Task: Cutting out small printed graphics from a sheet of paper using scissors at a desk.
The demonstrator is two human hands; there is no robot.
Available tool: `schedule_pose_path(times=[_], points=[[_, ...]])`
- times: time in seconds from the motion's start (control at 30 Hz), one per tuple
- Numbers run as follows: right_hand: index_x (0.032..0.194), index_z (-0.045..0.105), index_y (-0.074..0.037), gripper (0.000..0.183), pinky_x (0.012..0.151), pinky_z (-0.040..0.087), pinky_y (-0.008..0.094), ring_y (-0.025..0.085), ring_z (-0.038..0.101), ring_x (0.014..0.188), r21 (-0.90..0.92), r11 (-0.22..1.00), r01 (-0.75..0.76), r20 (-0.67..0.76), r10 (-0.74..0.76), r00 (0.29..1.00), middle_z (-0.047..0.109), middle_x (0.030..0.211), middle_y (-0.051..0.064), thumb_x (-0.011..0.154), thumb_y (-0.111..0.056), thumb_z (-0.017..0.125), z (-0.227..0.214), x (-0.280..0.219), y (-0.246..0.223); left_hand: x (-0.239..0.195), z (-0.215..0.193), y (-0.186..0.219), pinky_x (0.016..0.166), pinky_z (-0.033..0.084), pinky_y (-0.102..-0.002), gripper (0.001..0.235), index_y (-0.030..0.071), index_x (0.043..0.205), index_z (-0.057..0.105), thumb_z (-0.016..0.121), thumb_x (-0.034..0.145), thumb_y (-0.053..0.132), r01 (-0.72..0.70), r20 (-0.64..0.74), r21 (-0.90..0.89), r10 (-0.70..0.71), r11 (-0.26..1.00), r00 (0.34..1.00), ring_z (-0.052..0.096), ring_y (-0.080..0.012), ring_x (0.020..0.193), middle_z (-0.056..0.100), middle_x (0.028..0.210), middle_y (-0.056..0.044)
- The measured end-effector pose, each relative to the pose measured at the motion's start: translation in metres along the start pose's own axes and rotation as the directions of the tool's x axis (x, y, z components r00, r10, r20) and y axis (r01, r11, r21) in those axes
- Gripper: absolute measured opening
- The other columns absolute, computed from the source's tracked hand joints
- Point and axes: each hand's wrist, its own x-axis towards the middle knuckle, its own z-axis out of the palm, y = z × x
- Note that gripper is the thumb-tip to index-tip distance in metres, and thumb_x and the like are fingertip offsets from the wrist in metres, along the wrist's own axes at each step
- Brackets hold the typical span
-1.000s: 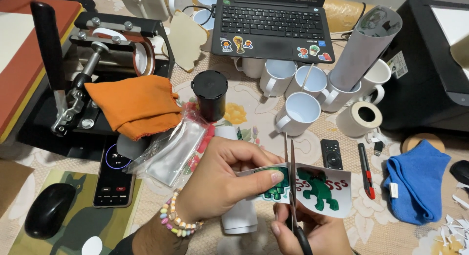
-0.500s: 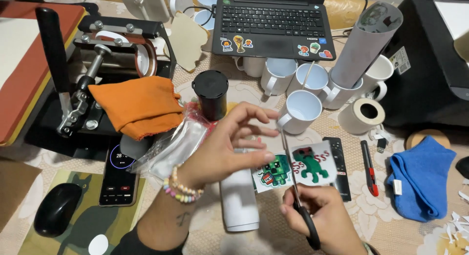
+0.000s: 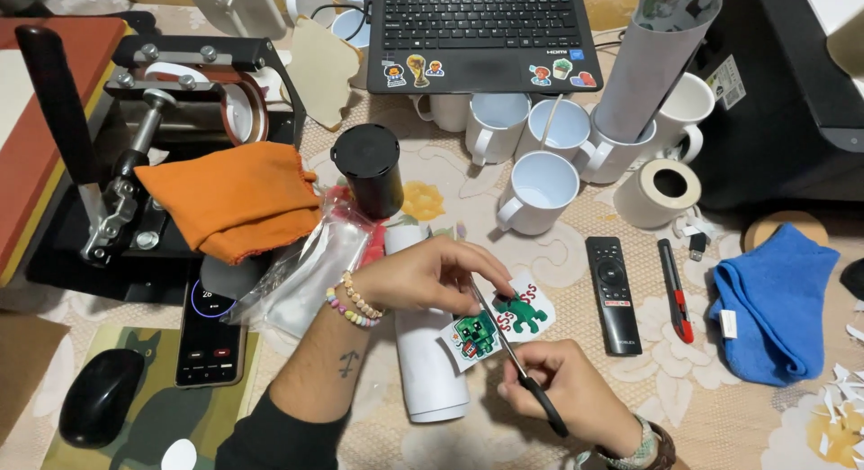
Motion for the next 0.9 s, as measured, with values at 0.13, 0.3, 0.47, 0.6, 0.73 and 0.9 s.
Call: schedule_pose_path(times=[0.13,0.3,0.47,0.6,0.73,0.9], points=[[0.07,0.072,-0.003,0.016,0.045,0.026,0.021,0.004,0.039,0.049,0.003,1.0,-0.018,0.008,0.018,1.0,0.052,0.055,-0.004,0.082,-0.002,0.083,-0.001,-0.001,0.0,0.0,0.004,0.001,0.078,0.057,-0.021,0.033,0.007,0.118,0.072,0.074,0.085,0.005,0.068,0.022,-0.131,-0.066,0.989,0.998,0.069,-0.0101,0.087,0.069,0.125,-0.01],[0.071,0.074,-0.002,0.016,0.039,0.025,0.022,0.004,0.038,0.043,0.002,0.998,-0.063,-0.002,0.063,0.998,0.051,0.05,-0.003,0.082,-0.002,0.084,-0.002,-0.003,-0.002,0.0,0.006,0.001,0.08,0.055,-0.019,0.038,0.009,0.118,0.073,0.077,0.081,0.001,0.058,-0.011,-0.07,-0.059,0.996,0.998,0.067,-0.0099,0.097,0.07,0.125,-0.01],[0.069,0.074,-0.003,0.016,0.044,0.027,0.021,0.005,0.04,0.048,-0.1,0.995,-0.017,0.01,0.018,1.0,0.057,0.053,-0.003,0.081,-0.003,0.084,-0.007,-0.002,-0.006,-0.005,-0.001,0.004,0.076,0.058,-0.02,0.04,0.008,0.118,0.073,0.072,0.081,-0.007,0.072,-0.096,-0.051,-0.077,0.996,0.992,0.068,-0.0109,0.088,0.07,0.124,-0.012],[0.069,0.075,-0.004,0.012,0.052,0.041,0.022,0.009,0.055,0.054,-0.128,0.991,0.046,-0.031,-0.05,0.998,0.069,0.062,0.002,0.077,-0.003,0.083,-0.019,0.007,0.001,-0.012,-0.017,0.003,0.084,0.057,-0.023,0.039,0.009,0.114,0.076,0.073,0.077,-0.005,0.137,-0.547,0.145,-0.036,0.98,0.837,0.07,-0.0141,0.098,0.073,0.118,-0.01],[0.072,0.073,-0.007,0.012,0.043,0.034,0.02,0.005,0.043,0.046,-0.15,0.965,0.217,-0.143,-0.239,0.96,0.059,0.055,-0.003,0.078,-0.01,0.083,-0.028,0.02,0.026,0.004,-0.003,-0.008,0.075,0.065,-0.019,0.036,0.007,0.11,0.076,0.078,0.076,-0.004,0.215,-0.614,0.025,-0.155,0.976,0.774,0.073,-0.0114,0.079,0.075,0.119,-0.012],[0.07,0.071,-0.007,0.013,0.044,0.032,0.02,0.004,0.043,0.045,-0.156,0.972,0.175,-0.291,-0.215,0.932,0.065,0.053,-0.001,0.077,-0.008,0.082,-0.02,0.025,0.026,0.014,0.012,-0.013,0.078,0.055,-0.032,0.027,0.014,0.101,0.081,0.084,0.076,0.021,0.429,-0.64,0.341,-0.127,0.837,0.757,0.068,-0.0121,0.067,0.064,0.14,-0.007]])
